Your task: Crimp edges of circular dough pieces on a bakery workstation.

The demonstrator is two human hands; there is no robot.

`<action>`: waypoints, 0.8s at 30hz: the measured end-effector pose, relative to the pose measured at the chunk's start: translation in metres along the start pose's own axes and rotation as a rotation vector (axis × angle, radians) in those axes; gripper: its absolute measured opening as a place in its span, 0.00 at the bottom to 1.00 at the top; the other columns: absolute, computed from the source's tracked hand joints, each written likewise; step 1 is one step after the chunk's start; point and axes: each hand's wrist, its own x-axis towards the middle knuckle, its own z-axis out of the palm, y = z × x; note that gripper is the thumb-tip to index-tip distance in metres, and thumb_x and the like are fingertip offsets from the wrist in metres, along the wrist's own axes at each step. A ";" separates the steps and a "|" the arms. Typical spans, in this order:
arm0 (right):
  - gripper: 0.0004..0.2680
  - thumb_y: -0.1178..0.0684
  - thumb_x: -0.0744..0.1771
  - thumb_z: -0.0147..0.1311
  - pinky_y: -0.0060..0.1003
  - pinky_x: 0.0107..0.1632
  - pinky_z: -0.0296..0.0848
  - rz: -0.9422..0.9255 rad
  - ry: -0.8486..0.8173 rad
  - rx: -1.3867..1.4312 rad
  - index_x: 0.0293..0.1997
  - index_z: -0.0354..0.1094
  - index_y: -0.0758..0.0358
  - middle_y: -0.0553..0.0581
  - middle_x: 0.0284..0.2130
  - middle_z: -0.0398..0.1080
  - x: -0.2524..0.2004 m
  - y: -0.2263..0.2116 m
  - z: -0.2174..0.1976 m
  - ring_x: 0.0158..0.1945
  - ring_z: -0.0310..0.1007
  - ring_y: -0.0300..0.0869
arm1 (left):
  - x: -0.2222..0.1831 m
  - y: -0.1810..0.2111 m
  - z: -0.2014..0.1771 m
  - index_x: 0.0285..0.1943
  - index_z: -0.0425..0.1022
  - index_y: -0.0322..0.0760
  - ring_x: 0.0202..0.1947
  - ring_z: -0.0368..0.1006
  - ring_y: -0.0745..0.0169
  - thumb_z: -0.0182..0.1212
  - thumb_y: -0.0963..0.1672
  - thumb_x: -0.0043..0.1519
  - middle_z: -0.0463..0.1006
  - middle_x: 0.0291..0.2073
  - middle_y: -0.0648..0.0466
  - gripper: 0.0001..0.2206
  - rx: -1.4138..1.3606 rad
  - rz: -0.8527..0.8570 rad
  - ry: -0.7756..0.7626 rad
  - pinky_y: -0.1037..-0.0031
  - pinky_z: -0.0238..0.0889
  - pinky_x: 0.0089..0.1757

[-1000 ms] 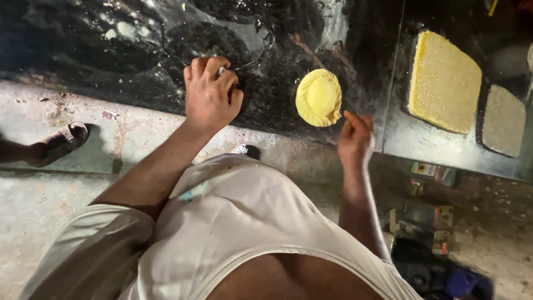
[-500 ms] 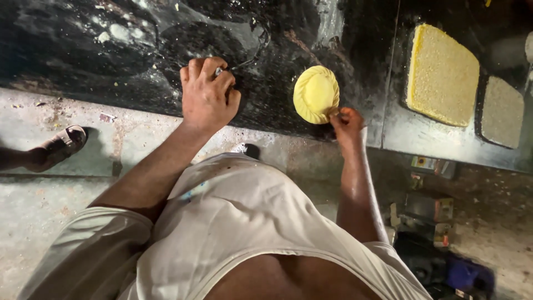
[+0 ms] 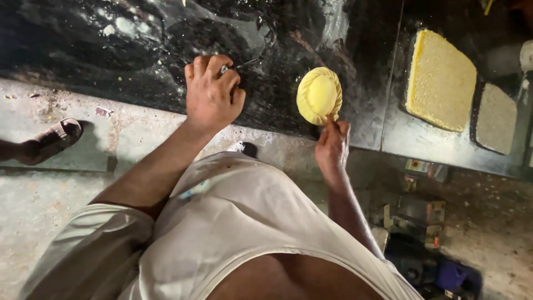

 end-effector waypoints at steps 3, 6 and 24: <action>0.10 0.57 0.69 0.54 0.47 0.43 0.73 -0.014 -0.084 0.024 0.55 0.72 0.70 0.66 0.40 0.66 0.004 -0.005 -0.008 0.43 0.69 0.54 | -0.001 0.001 -0.001 0.36 0.76 0.39 0.53 0.65 0.44 0.66 0.42 0.54 0.71 0.52 0.51 0.05 0.002 0.008 -0.016 0.53 0.57 0.52; 0.11 0.47 0.72 0.52 0.42 0.40 0.71 0.340 -0.303 0.136 0.49 0.72 0.67 0.58 0.34 0.69 0.024 0.010 -0.021 0.38 0.69 0.47 | 0.000 0.002 -0.001 0.37 0.76 0.40 0.54 0.66 0.45 0.65 0.42 0.55 0.71 0.53 0.51 0.04 0.002 0.030 0.001 0.53 0.57 0.53; 0.22 0.42 0.66 0.65 0.36 0.38 0.70 0.536 -0.241 0.428 0.58 0.65 0.68 0.57 0.38 0.73 0.097 0.077 0.032 0.37 0.71 0.39 | -0.003 0.000 0.005 0.36 0.76 0.39 0.53 0.65 0.45 0.64 0.41 0.55 0.71 0.53 0.51 0.04 0.063 -0.018 0.021 0.53 0.57 0.51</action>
